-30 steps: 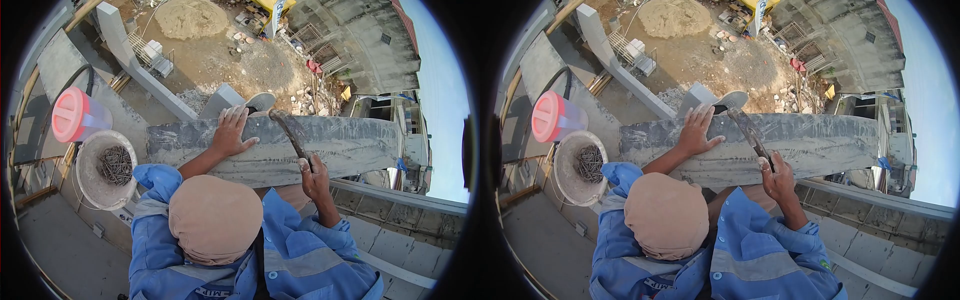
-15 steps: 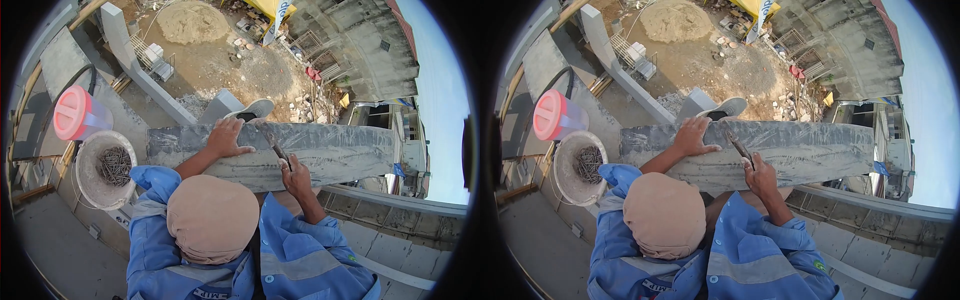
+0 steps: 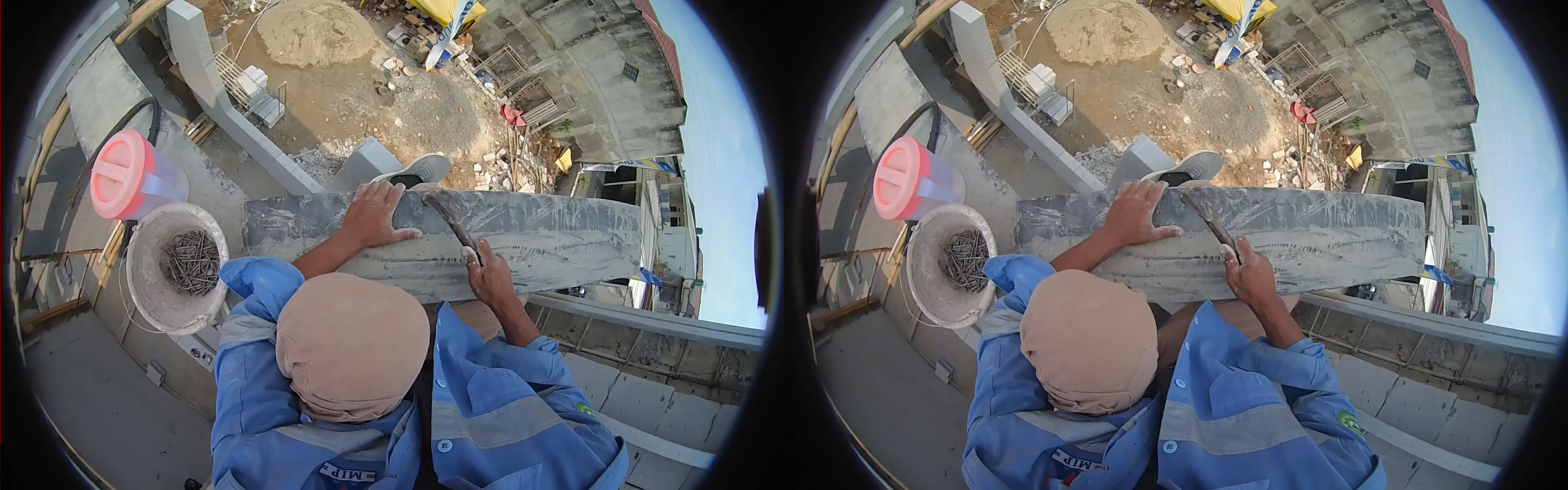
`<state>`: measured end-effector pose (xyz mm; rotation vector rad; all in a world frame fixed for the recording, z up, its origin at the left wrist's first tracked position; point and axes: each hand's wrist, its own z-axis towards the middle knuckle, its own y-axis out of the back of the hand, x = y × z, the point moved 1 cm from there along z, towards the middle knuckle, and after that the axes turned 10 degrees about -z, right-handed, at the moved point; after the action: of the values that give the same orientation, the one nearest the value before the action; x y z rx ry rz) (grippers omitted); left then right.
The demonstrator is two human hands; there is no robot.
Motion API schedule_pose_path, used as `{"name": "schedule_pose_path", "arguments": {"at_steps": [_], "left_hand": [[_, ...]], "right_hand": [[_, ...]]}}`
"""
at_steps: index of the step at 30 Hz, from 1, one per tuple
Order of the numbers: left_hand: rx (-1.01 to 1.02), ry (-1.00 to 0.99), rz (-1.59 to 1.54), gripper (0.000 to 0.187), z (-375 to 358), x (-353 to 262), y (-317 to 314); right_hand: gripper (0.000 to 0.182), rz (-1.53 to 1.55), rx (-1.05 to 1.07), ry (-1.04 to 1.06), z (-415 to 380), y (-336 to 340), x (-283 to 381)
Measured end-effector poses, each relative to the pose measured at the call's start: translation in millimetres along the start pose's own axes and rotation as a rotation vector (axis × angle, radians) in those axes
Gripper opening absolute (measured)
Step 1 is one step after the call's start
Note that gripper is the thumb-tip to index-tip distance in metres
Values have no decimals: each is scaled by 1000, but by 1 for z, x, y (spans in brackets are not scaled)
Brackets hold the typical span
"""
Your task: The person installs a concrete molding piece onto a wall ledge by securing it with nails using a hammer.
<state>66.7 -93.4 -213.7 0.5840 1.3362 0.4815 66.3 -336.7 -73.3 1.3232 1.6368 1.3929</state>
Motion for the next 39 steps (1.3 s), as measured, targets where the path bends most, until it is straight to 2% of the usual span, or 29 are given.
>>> {"name": "schedule_pose_path", "arguments": {"at_steps": [1,3,4,5,7,9,12,15,17,20,22,24,27,29,30,32,33,35,37,39], "left_hand": [[-32,2,1,104,8,1,3],[-13,2,-7,102,-2,6,-4],[9,-4,-11,102,-8,5,-10],[-54,-43,-14,101,-1,11,-7],[-95,-63,-29,100,-6,12,-8],[-86,-67,-16,99,-3,12,-8],[-91,-73,-18,100,-2,12,-8],[-119,-81,-45,98,-2,10,-6],[-110,-60,-7,96,-10,10,-1],[-110,-70,76,87,-2,12,-7],[-103,-71,22,77,0,10,-6],[-130,-89,4,74,6,9,-3],[-44,17,-47,72,18,5,9],[172,162,-260,70,36,2,18],[170,171,-261,70,44,1,22],[336,114,-439,64,60,-1,23],[339,115,-439,64,69,0,20],[534,231,-631,52,79,6,15],[559,263,-742,50,80,11,11],[581,306,-856,49,81,12,8]], "right_hand": [[32,-18,-12,24,9,7,-2],[28,95,-239,145,-3,6,2],[29,131,-204,134,-9,16,1],[29,133,-217,144,-4,26,2],[36,110,-507,416,-19,40,-1],[43,104,-429,364,-33,32,-22],[46,273,-530,492,-39,20,-21],[30,71,-351,497,-19,8,-9],[32,-140,-32,136,-2,-14,-12],[34,-3,-130,180,-20,-17,3],[37,73,-230,244,-29,-20,1],[36,64,-241,184,-37,-20,-16],[35,102,-249,127,-47,-21,-32],[34,125,-271,97,-54,-17,-45],[33,139,-268,63,-57,-16,-51],[33,159,-265,25,-60,-17,-62],[33,142,-257,23,-61,-20,-69],[32,131,-241,16,-63,-32,-77],[34,144,-316,45,-62,-41,-79],[34,102,-301,43,-60,-41,-80]]}}
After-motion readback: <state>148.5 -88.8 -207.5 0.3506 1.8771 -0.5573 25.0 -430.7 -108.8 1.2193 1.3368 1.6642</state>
